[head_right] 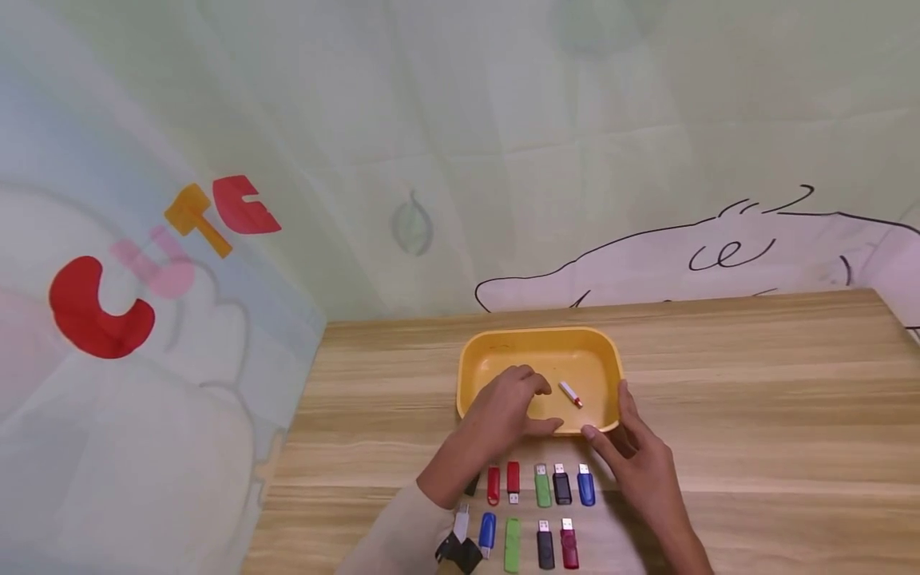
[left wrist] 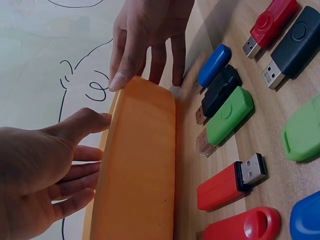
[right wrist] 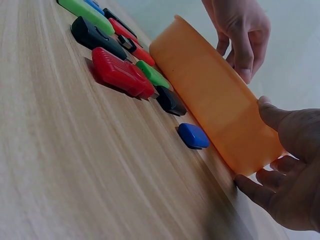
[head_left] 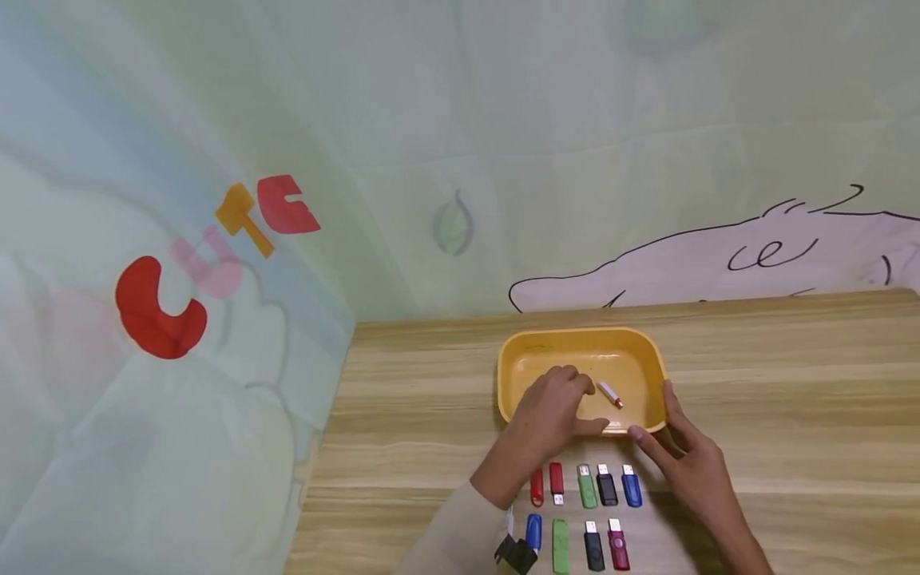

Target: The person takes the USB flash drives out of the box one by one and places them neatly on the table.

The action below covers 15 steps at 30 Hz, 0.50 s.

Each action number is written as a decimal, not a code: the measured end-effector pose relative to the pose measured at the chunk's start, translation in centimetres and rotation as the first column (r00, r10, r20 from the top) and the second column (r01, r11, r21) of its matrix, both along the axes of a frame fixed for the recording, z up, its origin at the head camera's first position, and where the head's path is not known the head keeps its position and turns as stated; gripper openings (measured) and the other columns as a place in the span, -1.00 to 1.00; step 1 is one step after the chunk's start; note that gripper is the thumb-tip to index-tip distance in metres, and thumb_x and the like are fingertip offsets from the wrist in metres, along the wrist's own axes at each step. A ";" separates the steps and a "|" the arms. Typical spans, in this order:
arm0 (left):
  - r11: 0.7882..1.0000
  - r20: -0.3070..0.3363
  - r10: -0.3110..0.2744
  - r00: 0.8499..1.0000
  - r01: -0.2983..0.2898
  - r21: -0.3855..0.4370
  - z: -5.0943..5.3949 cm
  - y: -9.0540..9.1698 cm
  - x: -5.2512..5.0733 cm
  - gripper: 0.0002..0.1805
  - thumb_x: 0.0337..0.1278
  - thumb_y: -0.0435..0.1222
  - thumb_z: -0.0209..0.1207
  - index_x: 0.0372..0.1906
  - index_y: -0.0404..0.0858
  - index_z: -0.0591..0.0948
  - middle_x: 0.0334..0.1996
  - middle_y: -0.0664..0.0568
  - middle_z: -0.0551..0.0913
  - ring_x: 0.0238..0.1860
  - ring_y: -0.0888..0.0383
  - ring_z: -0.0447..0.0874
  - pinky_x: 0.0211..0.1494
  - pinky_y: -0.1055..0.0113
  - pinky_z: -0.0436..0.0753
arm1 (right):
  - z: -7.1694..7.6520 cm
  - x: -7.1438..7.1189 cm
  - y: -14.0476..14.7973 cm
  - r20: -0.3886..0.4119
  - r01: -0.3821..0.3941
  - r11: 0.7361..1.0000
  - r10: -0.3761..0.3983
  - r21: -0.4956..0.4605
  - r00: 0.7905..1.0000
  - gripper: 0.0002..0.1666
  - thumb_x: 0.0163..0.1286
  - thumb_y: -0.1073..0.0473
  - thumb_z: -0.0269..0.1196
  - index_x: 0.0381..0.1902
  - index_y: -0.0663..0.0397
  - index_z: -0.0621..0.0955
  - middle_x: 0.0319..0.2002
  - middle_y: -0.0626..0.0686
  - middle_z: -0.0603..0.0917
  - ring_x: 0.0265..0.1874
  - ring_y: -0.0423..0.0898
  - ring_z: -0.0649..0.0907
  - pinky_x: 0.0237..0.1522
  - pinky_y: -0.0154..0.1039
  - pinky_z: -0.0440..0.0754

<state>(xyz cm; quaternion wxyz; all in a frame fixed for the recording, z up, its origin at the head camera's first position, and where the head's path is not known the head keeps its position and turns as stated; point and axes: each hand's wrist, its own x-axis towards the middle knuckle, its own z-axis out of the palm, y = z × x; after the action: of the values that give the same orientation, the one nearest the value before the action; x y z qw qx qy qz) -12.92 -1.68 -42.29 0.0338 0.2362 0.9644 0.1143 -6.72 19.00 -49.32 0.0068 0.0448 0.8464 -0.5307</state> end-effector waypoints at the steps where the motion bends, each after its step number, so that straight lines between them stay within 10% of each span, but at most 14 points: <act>1: 1.000 0.002 0.002 1.000 -0.002 0.000 0.0 0.0 -0.1 -0.49 0.14 0.14 0.50 0.04 -0.11 0.77 -0.09 0.16 0.73 -0.08 0.25 0.62 0.05 0.52 0.64 | 0.0 0.0 0.0 -0.001 -0.002 1.000 0.002 -0.002 1.000 0.05 0.51 -0.06 0.38 0.70 -0.18 0.02 0.61 0.30 0.16 0.44 0.45 0.42 0.03 -0.75 0.36; 15: 0.999 0.035 0.035 0.999 -0.034 -0.028 0.4 0.6 -1.6 -0.49 0.14 0.13 0.51 0.04 -0.11 0.76 -0.10 0.13 0.71 -0.15 0.24 0.59 -0.04 0.52 0.63 | 0.0 -0.1 -0.1 -0.009 -0.003 1.000 0.003 -0.009 1.000 0.04 0.51 -0.04 0.38 0.70 -0.14 0.04 0.60 0.32 0.18 0.45 0.46 0.41 0.02 -0.75 0.37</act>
<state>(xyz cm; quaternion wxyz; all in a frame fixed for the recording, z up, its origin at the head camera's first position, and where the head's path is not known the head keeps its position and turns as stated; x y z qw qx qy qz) -14.52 -1.06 -41.93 0.0524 0.2169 0.9690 0.1056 -6.84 18.90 -49.29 0.0040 0.0411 0.8441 -0.5345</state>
